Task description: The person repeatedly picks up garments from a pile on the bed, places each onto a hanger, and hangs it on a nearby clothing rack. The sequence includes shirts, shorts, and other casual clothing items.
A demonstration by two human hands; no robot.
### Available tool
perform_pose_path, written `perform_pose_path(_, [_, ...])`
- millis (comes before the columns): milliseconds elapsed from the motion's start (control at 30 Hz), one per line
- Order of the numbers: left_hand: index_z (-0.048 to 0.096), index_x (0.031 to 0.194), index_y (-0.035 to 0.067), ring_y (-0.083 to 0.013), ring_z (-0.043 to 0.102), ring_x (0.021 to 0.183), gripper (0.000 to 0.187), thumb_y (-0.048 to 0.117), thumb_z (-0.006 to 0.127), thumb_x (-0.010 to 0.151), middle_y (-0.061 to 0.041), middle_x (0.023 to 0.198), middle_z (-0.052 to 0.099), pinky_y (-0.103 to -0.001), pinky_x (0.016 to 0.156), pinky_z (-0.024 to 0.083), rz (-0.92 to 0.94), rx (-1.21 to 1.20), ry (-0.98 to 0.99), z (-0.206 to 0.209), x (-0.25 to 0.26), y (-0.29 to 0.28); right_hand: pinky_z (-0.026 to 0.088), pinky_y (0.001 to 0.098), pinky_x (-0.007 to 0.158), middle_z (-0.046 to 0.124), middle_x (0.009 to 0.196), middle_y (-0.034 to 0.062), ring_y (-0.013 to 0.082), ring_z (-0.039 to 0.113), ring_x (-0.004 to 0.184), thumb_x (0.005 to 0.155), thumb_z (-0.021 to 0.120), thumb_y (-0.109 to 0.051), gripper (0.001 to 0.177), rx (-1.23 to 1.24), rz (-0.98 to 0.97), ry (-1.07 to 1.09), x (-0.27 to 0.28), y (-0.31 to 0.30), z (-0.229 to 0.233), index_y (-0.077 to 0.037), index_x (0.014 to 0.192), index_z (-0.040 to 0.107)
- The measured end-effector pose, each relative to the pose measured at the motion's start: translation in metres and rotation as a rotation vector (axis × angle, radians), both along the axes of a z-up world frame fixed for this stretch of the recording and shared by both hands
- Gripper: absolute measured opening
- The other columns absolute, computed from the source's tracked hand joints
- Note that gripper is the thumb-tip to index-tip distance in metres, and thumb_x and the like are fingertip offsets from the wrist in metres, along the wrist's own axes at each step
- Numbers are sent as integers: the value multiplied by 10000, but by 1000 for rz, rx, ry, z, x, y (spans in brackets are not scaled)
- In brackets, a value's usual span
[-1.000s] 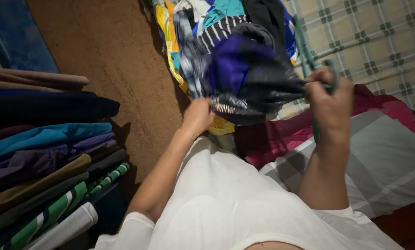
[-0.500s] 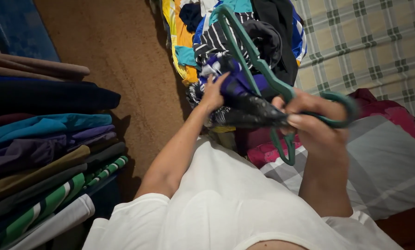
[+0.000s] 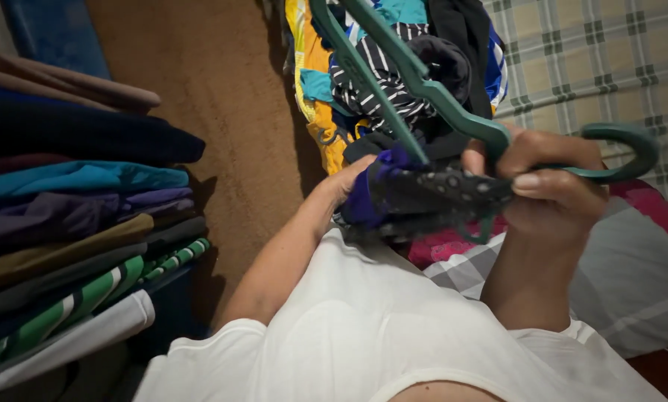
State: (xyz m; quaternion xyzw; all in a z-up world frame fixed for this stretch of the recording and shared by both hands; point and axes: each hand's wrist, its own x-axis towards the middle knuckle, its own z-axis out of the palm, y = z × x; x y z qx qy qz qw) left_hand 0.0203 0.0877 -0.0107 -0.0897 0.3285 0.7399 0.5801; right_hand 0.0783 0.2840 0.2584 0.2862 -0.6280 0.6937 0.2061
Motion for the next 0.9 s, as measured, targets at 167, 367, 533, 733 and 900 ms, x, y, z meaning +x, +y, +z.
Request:
perform_pose_path(167, [677,1262,64,-148,715,1040,279,136,578,1010,-47,1170,742,-323,967,582,381,63,329,54,-25,-62,528,389,686,577,834,153,190,545,635,961,595,-76,55,17,65,-287,7,-13,27,-27,970,618])
perform_pose_path(367, [683,1312,14,-123,634,1095,212,27,649,1103,-33,1208,692,-304,1026,519,515,28,773,156,-6,-115,478,387,756,602,959,197,282,596,880,837,804,-137,386,737,-298,-237,-26,-61,-4,49,1151,676])
perform_pose_path(533, [637,1329,69,-115,639,1205,317,12,682,1021,4,1264,679,-301,1117,508,775,-200,1046,197,8,-157,501,383,809,582,903,135,245,608,841,874,717,-32,184,727,-187,-308,-57,-92,-63,35,1008,610])
perform_pose_path(733, [676,1350,10,-176,676,1115,270,-52,607,1097,-81,1202,717,-313,1042,531,1008,-119,934,237,24,-237,459,271,642,677,877,19,101,600,730,1026,687,-36,62,210,-150,-520,-79,-91,-41,-22,1086,678])
perform_pose_path(900, [579,1349,43,-205,631,1162,459,84,717,913,-36,1205,664,-333,1073,475,841,-560,1278,263,42,-260,430,209,566,629,863,-28,43,549,693,1103,705,-101,98,1,101,-634,-78,-141,-13,-41,1029,683])
